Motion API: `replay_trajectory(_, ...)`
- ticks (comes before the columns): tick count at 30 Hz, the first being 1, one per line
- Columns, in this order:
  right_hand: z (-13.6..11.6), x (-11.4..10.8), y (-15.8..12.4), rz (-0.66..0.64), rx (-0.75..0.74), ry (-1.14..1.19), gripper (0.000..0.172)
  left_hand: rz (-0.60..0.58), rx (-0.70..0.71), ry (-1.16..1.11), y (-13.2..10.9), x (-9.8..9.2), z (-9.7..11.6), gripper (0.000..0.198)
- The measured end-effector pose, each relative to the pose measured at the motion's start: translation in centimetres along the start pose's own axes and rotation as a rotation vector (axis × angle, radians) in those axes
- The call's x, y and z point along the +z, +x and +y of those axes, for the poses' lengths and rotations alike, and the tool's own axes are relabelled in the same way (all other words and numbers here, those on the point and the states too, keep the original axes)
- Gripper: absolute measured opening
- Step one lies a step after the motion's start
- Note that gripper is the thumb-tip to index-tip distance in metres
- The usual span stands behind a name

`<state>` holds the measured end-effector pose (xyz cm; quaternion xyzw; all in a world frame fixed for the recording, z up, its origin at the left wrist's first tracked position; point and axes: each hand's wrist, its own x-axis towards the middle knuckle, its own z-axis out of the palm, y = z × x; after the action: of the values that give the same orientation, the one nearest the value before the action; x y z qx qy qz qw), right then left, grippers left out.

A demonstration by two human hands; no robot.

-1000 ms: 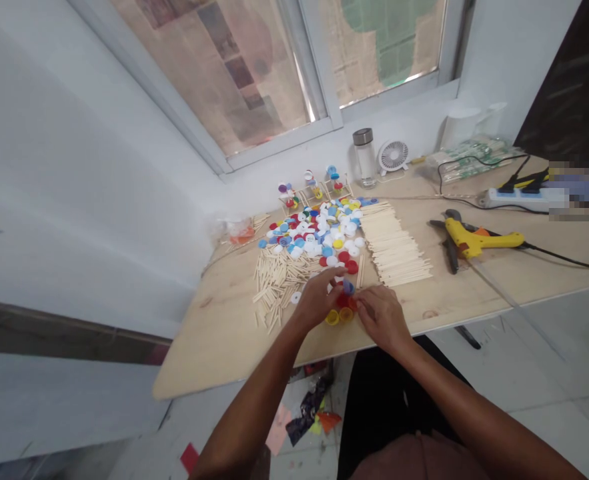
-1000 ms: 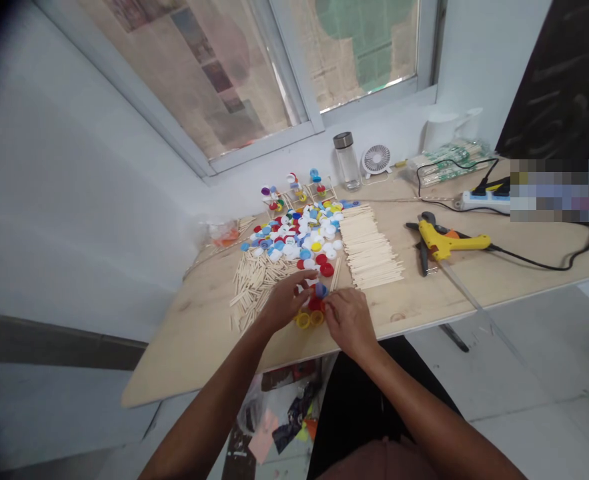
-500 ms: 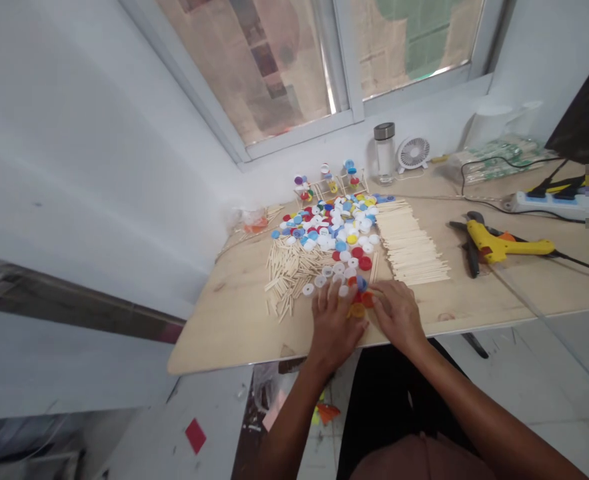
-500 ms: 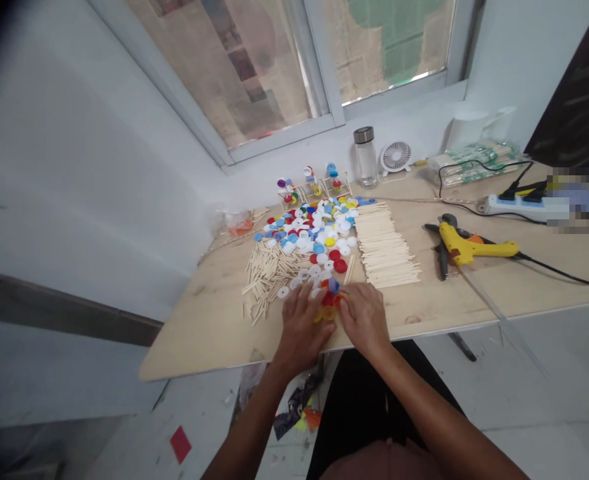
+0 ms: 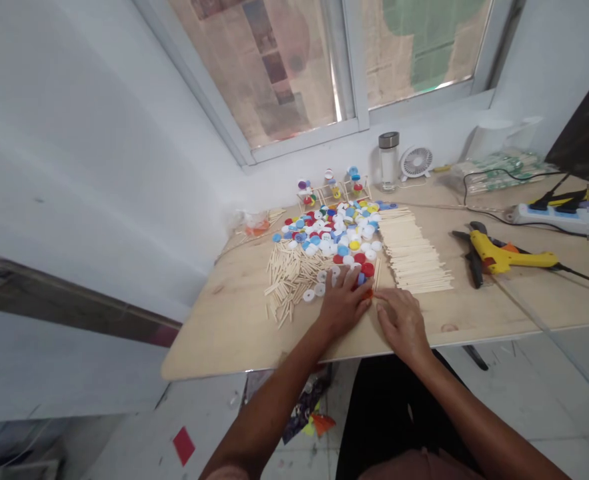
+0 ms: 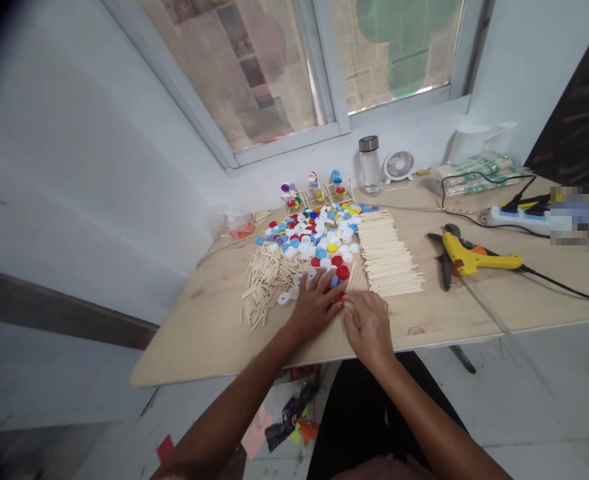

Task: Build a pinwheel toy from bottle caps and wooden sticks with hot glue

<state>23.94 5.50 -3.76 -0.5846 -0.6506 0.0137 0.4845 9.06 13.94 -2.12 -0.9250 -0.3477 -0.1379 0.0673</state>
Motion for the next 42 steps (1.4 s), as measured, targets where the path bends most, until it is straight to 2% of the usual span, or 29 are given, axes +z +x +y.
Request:
replay_trajectory(7,-0.1,-0.1,0.0,-0.004,0.015,0.007,0.021,-0.018,-0.038,-0.03,1.8,0.7,-1.1,0.04)
replay_trajectory(16,-0.2,-0.1,0.0,-0.017,0.016,0.003,0.021,-0.028,-0.081,-0.049,3.3,1.0,-1.4,0.041)
replay_trajectory(20,-0.3,-0.1,0.0,-0.023,0.012,0.008,0.021,0.028,-0.073,-0.095,2.8,0.7,-1.3,0.036)
replay_trajectory(24,-0.3,0.0,0.0,-0.026,0.01,0.021,0.021,0.116,-0.132,-0.21,3.0,-0.4,-2.3,0.028)
replay_trajectory(27,-0.3,0.1,0.0,-0.022,0.017,0.031,0.019,0.043,-0.173,-0.263,4.6,-1.4,-3.5,0.03)
replay_trajectory(31,-0.3,0.1,-0.1,-0.017,0.02,0.041,0.019,-0.058,-0.175,-0.23,8.3,-2.1,-4.4,0.028)
replay_trajectory(37,-0.4,0.1,0.0,-0.023,0.032,0.06,0.021,-0.246,-0.194,-0.12,13.8,-1.8,-3.1,0.022)
replay_trajectory(42,-0.5,0.1,0.0,-0.017,0.036,0.066,0.023,-0.355,-0.263,-0.018,16.1,-0.8,-1.8,0.022)
